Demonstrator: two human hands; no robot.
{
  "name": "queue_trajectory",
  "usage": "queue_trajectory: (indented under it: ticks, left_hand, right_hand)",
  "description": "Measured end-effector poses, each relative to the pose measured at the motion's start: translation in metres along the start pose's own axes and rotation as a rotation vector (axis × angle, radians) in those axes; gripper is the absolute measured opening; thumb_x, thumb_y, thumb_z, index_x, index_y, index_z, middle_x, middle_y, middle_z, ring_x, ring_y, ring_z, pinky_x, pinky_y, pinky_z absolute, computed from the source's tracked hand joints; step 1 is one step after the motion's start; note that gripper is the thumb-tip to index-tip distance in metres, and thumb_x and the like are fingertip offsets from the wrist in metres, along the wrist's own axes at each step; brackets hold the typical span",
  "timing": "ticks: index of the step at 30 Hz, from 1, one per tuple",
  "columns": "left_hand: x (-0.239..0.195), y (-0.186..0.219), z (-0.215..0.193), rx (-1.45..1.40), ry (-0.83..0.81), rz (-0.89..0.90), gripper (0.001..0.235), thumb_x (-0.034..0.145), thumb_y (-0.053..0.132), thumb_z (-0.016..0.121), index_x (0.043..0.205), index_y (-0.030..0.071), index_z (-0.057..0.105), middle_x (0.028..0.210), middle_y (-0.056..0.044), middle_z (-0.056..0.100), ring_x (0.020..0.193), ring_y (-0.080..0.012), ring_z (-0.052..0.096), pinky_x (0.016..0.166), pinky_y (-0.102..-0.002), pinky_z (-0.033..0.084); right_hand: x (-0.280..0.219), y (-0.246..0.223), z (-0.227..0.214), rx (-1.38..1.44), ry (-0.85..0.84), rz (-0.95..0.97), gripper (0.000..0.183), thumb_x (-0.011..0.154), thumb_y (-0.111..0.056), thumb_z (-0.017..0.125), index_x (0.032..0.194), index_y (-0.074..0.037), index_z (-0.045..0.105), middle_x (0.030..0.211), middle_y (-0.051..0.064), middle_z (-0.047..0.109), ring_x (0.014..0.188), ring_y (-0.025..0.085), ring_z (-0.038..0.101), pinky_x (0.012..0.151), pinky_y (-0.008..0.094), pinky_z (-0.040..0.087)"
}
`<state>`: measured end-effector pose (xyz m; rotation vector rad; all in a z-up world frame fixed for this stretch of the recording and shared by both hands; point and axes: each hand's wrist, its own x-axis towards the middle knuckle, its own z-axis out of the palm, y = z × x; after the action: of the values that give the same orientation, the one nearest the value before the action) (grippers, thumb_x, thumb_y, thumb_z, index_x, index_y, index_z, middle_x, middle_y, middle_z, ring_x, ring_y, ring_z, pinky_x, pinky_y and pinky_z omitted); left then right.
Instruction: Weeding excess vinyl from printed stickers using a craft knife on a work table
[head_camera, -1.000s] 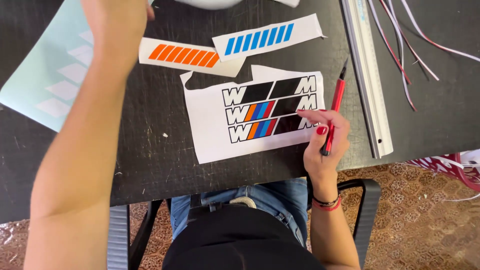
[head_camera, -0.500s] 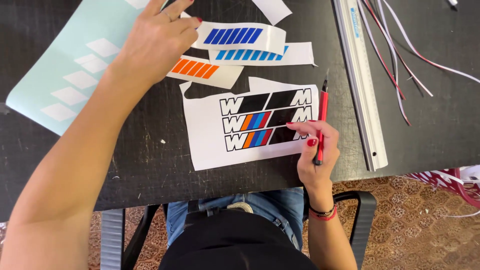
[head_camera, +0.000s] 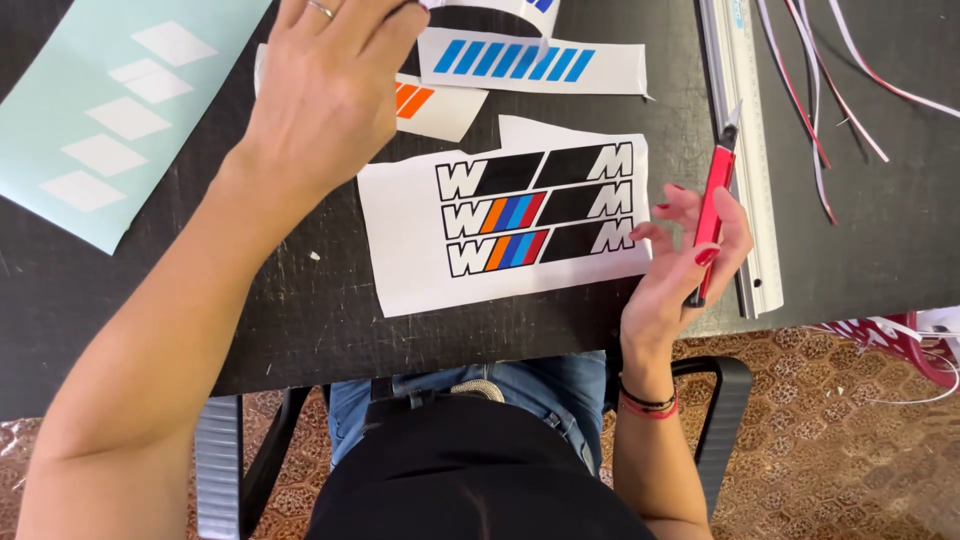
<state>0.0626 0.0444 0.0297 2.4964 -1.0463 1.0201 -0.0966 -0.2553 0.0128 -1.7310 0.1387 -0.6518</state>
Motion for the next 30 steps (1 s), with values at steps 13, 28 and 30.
queue_trajectory:
  ticks: [13,28,30]
  left_hand:
    - [-0.021,0.006,-0.016,-0.532,-0.196,-0.050,0.035,0.092,-0.027,0.049,0.114,-0.016,0.073,0.112,-0.030,0.075,0.110,-0.0439,0.071,0.110,-0.053,0.057]
    - [-0.045,0.035,0.027,-0.325,0.018,-0.050,0.027,0.105,0.024,0.068,0.116,0.000,0.075,0.124,-0.017,0.069,0.120,-0.0373,0.066,0.100,-0.045,0.053]
    - [-0.046,0.036,0.027,-0.328,0.013,-0.034,0.027,0.104,0.025,0.068,0.115,0.001,0.075,0.124,-0.016,0.069,0.121,-0.0363,0.066,0.102,-0.045,0.053]
  right_hand:
    - [-0.010,0.010,-0.005,0.148,0.065,0.044,0.037,0.109,-0.039,0.057,0.128,-0.008,0.050,0.102,0.018,0.060,0.075,0.024,0.063,0.063,0.033,0.050]
    - [0.041,-0.016,0.103,0.626,-0.245,0.602,0.038,0.110,-0.037,0.050,0.128,-0.005,0.062,0.075,0.013,0.063,0.071,0.014,0.057,0.064,0.025,0.045]
    - [0.040,-0.018,0.106,0.602,-0.216,0.629,0.042,0.109,-0.037,0.054,0.131,-0.003,0.063,0.078,0.014,0.066,0.072,0.015,0.060,0.065,0.025,0.048]
